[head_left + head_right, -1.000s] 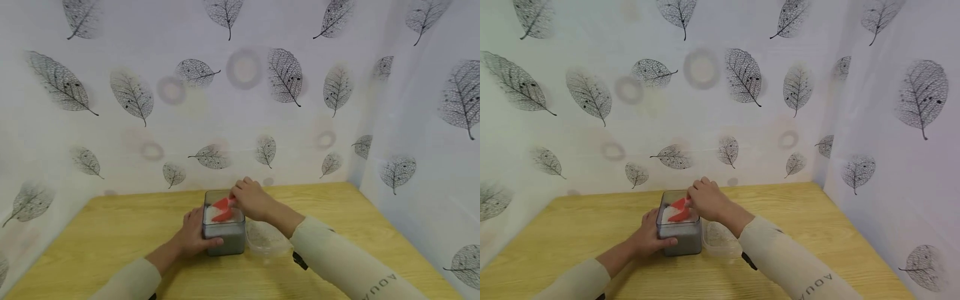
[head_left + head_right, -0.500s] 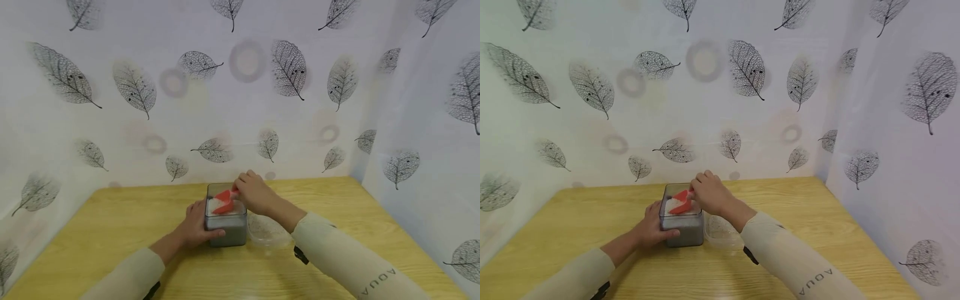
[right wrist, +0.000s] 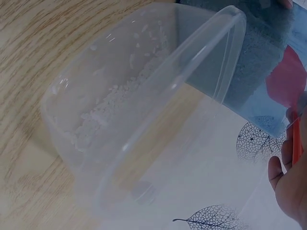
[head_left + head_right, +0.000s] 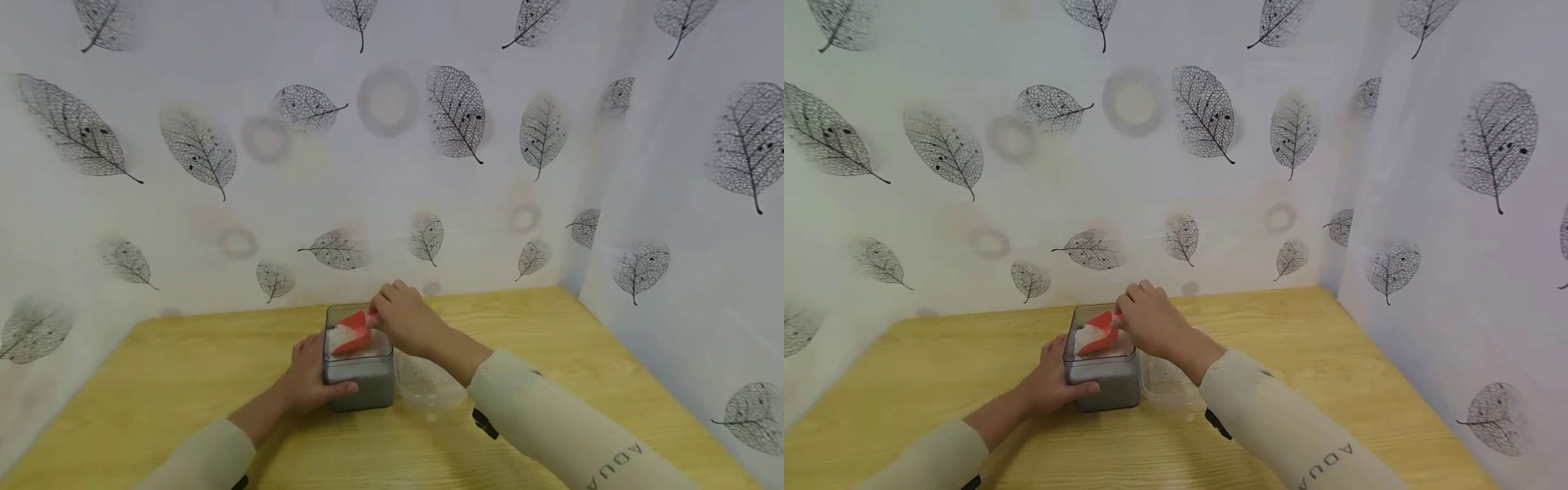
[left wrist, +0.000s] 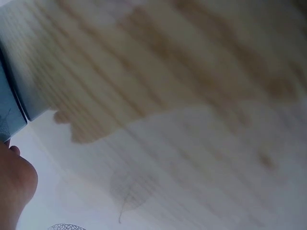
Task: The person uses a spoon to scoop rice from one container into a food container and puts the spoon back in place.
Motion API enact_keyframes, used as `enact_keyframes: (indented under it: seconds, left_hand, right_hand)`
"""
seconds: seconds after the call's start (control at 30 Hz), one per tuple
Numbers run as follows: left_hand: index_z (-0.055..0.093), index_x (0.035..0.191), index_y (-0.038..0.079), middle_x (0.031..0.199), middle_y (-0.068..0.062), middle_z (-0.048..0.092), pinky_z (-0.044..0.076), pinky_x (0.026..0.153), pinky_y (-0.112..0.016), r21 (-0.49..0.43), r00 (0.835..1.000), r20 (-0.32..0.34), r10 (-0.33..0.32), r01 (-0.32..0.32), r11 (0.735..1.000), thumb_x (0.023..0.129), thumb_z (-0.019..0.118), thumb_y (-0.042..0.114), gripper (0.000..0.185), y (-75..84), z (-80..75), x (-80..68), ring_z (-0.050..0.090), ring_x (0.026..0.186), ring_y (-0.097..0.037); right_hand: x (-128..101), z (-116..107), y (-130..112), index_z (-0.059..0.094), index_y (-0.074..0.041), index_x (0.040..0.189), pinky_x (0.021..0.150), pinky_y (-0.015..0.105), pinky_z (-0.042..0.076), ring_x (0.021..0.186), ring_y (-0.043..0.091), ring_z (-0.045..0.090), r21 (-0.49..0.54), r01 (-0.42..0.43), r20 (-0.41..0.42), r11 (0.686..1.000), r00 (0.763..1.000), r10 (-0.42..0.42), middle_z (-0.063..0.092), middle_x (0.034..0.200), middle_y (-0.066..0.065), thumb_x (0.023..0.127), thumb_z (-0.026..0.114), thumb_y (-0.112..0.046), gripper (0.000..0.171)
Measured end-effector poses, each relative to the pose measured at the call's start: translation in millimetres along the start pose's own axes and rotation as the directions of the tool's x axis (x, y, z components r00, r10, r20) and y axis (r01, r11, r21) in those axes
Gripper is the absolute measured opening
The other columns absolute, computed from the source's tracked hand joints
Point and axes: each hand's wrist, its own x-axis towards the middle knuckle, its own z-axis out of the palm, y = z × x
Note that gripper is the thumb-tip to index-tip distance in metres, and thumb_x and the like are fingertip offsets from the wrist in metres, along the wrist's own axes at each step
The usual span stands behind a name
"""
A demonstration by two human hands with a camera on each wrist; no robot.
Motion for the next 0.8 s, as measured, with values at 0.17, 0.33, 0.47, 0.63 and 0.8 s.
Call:
enact_keyframes:
  seconds: [0.17,0.33,0.47,0.63,0.8]
  left_hand:
    - [0.03,0.149,0.007,0.144,-0.015,0.046,0.016,0.108,-0.056,0.005,1.0,-0.003,0.014,-0.014,1.0,0.078,0.072,0.061,0.099,0.9,-0.6,3.4,0.036,0.135,-0.036]
    - [0.032,0.148,0.008,0.143,-0.014,0.048,0.017,0.107,-0.056,0.006,1.0,-0.011,0.015,-0.015,1.0,0.077,0.072,0.061,0.098,-2.1,3.2,-0.3,0.038,0.134,-0.036]
    - [0.03,0.149,0.008,0.142,-0.015,0.047,0.017,0.107,-0.055,0.016,1.0,-0.009,0.019,-0.019,1.0,0.076,0.073,0.061,0.1,-2.8,1.5,-1.4,0.038,0.134,-0.036]
    - [0.028,0.151,0.008,0.145,-0.015,0.045,0.018,0.106,-0.055,0.044,0.999,-0.018,0.039,-0.038,0.998,0.077,0.073,0.061,0.101,-1.9,-7.5,5.8,0.037,0.134,-0.036]
    - [0.026,0.153,0.009,0.149,-0.014,0.043,0.017,0.107,-0.056,0.052,0.999,0.024,0.036,-0.037,0.998,0.079,0.071,0.062,0.102,-3.8,-8.2,4.5,0.036,0.135,-0.036]
  right_hand:
    - [0.6,-5.9,0.2,0.067,-0.011,0.106,0.077,0.035,0.044,0.087,0.019,0.048,0.018,-0.028,0.011,0.999,1.0,0.028,0.059,0.1,0.003,0.1,0.061,-0.031,0.022]
    - [-1.5,-2.4,-1.8,0.068,-0.012,0.107,0.077,0.035,0.043,0.088,0.019,0.048,0.036,-0.035,0.026,0.999,0.999,0.034,0.06,0.1,0.003,0.099,0.062,-0.031,0.022]
    - [-0.7,-1.3,-0.7,0.068,-0.011,0.108,0.076,0.035,0.043,0.087,0.02,0.049,0.027,-0.025,0.029,0.999,0.999,0.025,0.06,0.101,0.004,0.101,0.059,-0.033,0.024]
    - [7.4,-8.7,3.2,0.067,-0.01,0.109,0.079,0.036,0.044,0.09,0.021,0.05,0.047,-0.03,0.023,0.998,0.999,0.029,0.061,0.103,0.004,0.101,0.057,-0.035,0.028]
    - [7.2,-8.4,3.1,0.067,-0.011,0.111,0.08,0.038,0.044,0.093,0.021,0.051,0.082,-0.088,0.089,0.993,0.993,0.081,0.061,0.105,0.004,0.102,0.055,-0.035,0.029]
